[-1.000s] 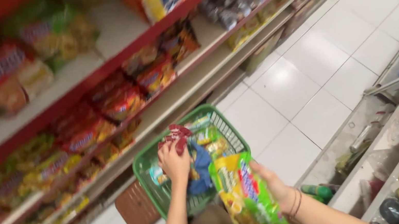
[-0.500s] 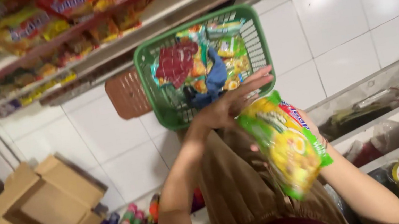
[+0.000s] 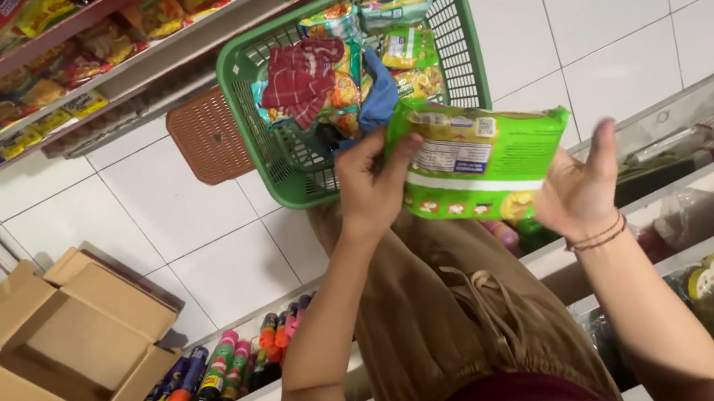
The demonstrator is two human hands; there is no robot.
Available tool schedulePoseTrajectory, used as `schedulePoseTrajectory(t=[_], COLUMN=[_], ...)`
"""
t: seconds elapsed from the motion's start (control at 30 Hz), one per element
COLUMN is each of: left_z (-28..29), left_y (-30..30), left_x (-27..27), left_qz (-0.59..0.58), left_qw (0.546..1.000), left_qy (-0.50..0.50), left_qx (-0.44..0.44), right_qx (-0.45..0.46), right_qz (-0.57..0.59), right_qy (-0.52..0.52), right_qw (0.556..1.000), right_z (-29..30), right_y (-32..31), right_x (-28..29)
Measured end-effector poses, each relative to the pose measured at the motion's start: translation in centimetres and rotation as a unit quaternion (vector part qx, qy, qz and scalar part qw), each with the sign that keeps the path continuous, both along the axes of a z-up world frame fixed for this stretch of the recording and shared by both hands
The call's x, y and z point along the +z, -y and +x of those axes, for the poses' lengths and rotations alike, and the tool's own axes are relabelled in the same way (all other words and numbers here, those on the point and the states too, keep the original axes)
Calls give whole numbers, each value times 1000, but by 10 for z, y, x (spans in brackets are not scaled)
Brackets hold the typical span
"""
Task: Wiping and scanning instant noodle packages before placing them on grocery store shelves.
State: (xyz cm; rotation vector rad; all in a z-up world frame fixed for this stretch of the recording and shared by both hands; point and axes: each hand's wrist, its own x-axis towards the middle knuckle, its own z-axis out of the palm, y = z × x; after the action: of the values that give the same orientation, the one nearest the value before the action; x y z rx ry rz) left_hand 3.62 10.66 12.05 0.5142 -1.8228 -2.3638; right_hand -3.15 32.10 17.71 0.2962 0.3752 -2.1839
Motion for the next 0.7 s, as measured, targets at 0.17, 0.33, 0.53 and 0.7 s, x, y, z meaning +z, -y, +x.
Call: schedulePoseTrajectory(t=[0.17,0.33,0.53,0.7], left_z=[-14,-25,-41,16], left_y=[1,8,1,-33], left_x=[3,-24,-163,-388], left_qz=[-156,-143,-76,-298], left_qw=[986,989,997,923], left_qy=[30,26,27,147], left_qx=[47,40,14,-192], right_qx=[28,14,24,-10], right_qz=[302,345,525,581], right_qy=[-233,-224,-287,-237], right_qw=[924,911,801,779], right_z=[3,5,12,26], right_y=[-16,-14,-42,-85], right_x=[-41,-48,-81,-103])
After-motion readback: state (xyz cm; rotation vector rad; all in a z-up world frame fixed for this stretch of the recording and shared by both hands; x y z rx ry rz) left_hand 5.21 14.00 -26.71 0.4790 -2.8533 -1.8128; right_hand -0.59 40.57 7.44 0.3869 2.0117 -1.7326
